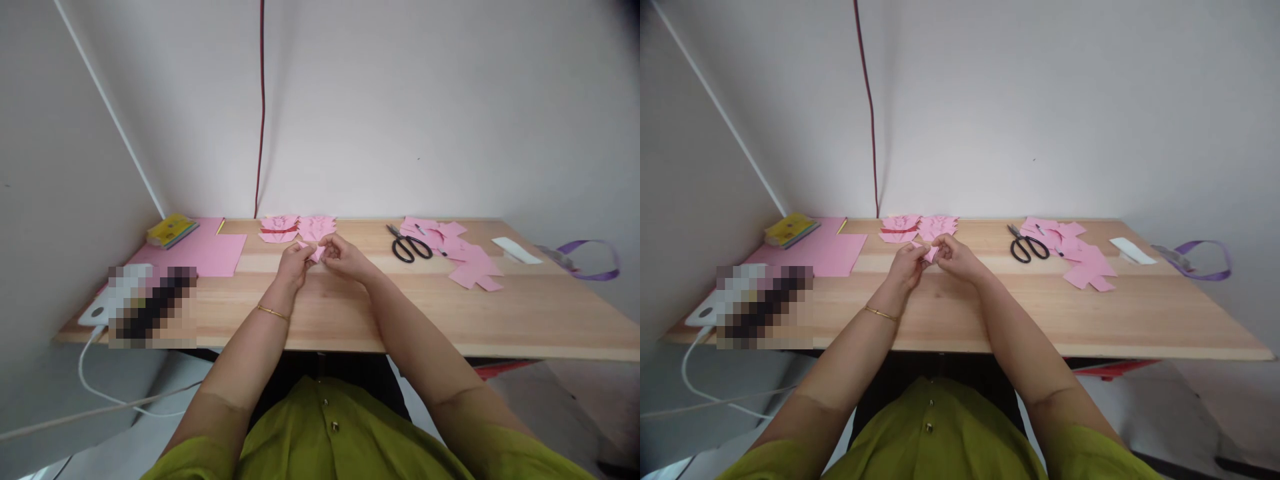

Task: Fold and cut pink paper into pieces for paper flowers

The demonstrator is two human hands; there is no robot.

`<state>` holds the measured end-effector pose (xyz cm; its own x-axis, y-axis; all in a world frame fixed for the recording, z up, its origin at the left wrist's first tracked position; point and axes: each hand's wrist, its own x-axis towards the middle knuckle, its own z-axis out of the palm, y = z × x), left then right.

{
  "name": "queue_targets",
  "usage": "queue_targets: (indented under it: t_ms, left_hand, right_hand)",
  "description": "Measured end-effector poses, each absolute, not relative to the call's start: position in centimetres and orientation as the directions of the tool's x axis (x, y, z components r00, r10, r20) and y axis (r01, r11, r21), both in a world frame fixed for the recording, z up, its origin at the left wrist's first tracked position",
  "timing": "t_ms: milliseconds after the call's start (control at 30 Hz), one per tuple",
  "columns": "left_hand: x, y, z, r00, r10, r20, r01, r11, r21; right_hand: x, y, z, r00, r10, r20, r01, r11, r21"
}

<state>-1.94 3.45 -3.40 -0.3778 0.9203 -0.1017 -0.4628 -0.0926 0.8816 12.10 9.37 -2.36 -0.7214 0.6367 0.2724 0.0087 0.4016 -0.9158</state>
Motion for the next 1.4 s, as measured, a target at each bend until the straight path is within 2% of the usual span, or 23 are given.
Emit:
queue_targets:
  t_ms: [533, 967, 1100, 1267, 1400]
  left_hand:
    - [-1.8, 3.2, -3.1, -0.324, 0.94, -0.11, -0.497, -0.07, 0.865]
    - [-1.8, 3.2, -3.2, -0.34, 0.934, -0.108, -0.44, -0.056, 0.896]
    - [-1.7, 3.4, -3.5, -0.365, 0.929, -0.06, -0.397, -0.097, 0.913]
    - [-1.8, 3.6, -3.8, -0.427, 0.902, 0.071, -0.279, -0.205, 0.938]
    - [-1.7, 3.4, -3.6, -0.457, 0.883, 0.107, -0.196, -0.217, 0.956]
  right_hand:
    - [12.1, 9.0, -1.7, -0.611, 0.685, 0.395, 0.08, 0.551, -0.831]
    - [12.3, 9.3, -1.7, -0.604, 0.683, 0.411, 0.116, 0.586, -0.802]
    - [12.3, 9.2, -1.6, -0.595, 0.693, 0.407, 0.145, 0.591, -0.794]
    - [12.2, 8.9, -1.5, -0.576, 0.717, 0.392, 0.184, 0.581, -0.793]
    - [12.1, 9.0, -1.8, -0.566, 0.73, 0.384, 0.198, 0.572, -0.796]
